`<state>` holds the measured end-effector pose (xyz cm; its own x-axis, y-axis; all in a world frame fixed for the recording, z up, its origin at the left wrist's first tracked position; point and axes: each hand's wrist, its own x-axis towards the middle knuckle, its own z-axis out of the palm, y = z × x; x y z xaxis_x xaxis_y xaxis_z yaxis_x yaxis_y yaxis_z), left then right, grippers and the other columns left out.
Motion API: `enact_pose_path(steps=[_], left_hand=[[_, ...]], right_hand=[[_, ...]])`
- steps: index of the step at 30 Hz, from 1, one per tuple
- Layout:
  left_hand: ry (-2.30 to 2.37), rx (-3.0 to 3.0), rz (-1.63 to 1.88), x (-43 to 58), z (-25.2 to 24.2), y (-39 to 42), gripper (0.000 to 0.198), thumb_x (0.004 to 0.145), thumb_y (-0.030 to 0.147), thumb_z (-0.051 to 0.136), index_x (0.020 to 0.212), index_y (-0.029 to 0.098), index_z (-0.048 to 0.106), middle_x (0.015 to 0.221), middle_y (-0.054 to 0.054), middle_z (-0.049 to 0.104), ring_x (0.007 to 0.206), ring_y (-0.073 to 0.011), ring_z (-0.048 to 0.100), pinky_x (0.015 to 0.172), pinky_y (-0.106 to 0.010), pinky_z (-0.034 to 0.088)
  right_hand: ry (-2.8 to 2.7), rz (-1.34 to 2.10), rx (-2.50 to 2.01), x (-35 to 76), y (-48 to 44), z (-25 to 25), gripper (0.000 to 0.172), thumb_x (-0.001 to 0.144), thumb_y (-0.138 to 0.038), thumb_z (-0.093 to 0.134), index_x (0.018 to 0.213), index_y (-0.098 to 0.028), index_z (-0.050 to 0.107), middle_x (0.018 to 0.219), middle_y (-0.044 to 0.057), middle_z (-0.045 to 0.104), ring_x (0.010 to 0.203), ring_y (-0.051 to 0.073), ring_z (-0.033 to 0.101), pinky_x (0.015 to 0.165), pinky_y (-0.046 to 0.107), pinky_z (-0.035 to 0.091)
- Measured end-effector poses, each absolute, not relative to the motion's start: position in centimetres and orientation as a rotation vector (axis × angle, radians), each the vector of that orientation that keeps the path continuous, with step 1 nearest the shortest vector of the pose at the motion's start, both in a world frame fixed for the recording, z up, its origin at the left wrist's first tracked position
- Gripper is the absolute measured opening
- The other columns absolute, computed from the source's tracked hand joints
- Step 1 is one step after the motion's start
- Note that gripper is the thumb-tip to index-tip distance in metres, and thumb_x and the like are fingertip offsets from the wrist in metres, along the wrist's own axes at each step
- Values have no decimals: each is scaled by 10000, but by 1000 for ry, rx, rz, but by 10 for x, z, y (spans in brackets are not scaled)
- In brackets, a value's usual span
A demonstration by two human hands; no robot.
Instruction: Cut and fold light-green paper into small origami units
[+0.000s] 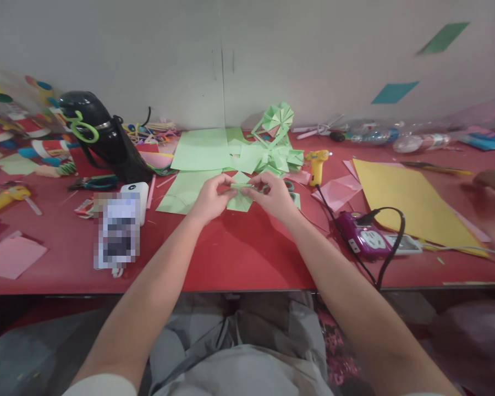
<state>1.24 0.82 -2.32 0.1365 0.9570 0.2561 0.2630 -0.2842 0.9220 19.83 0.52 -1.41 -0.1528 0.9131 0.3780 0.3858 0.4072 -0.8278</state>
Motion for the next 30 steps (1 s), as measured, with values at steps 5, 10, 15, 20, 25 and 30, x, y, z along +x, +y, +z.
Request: enact_pose_path(steps=[5,10,15,20,25,30], left_hand=[[1283,1706,1004,13,-19,1,170,810,334,663,884,183,646,938,-52,683,872,-189,625,797,-339,500],[1339,2022,953,7,-15,0,136,790,322,701,800,187,704,1001,-73,665,937,-210,626,843,-356,498],[1345,2124,815,3,-19,4,119,806,309,689,769,197,708,869,-54,667,778,-184,600,724,-335,487],[1352,2090,701,1,-23,6,46,786,234,685,820,209,704,829,-38,688,753,-179,627,708,-329,492],[1367,2108,667,-2,-21,6,17,766,213,687,770,211,704,800,-37,709,743,-186,649,706,-331,503],[1352,2175,636,-2,-19,4,87,768,173,634,710,210,687,781,-27,714,722,-180,641,690,-327,481]], right_hand=[[-1812,880,-1150,205,11,-18,236,779,-403,689,732,-179,632,719,11,588,674,138,501,650,303,404],[-1967,940,-1195,211,12,-21,239,808,-411,651,731,-184,654,683,6,598,645,134,492,640,301,392],[-2046,898,-1244,208,9,-18,176,816,-349,644,780,-183,692,696,12,614,629,133,492,617,297,390],[-2089,824,-1261,204,5,-18,79,804,-214,637,818,-179,706,782,23,662,667,134,518,637,287,400],[-2205,616,-1178,204,8,-24,125,782,-101,621,778,-186,713,800,30,673,709,145,562,678,283,417],[-2301,504,-1158,207,11,-24,162,772,-70,619,739,-183,731,795,35,643,664,129,539,678,283,410]])
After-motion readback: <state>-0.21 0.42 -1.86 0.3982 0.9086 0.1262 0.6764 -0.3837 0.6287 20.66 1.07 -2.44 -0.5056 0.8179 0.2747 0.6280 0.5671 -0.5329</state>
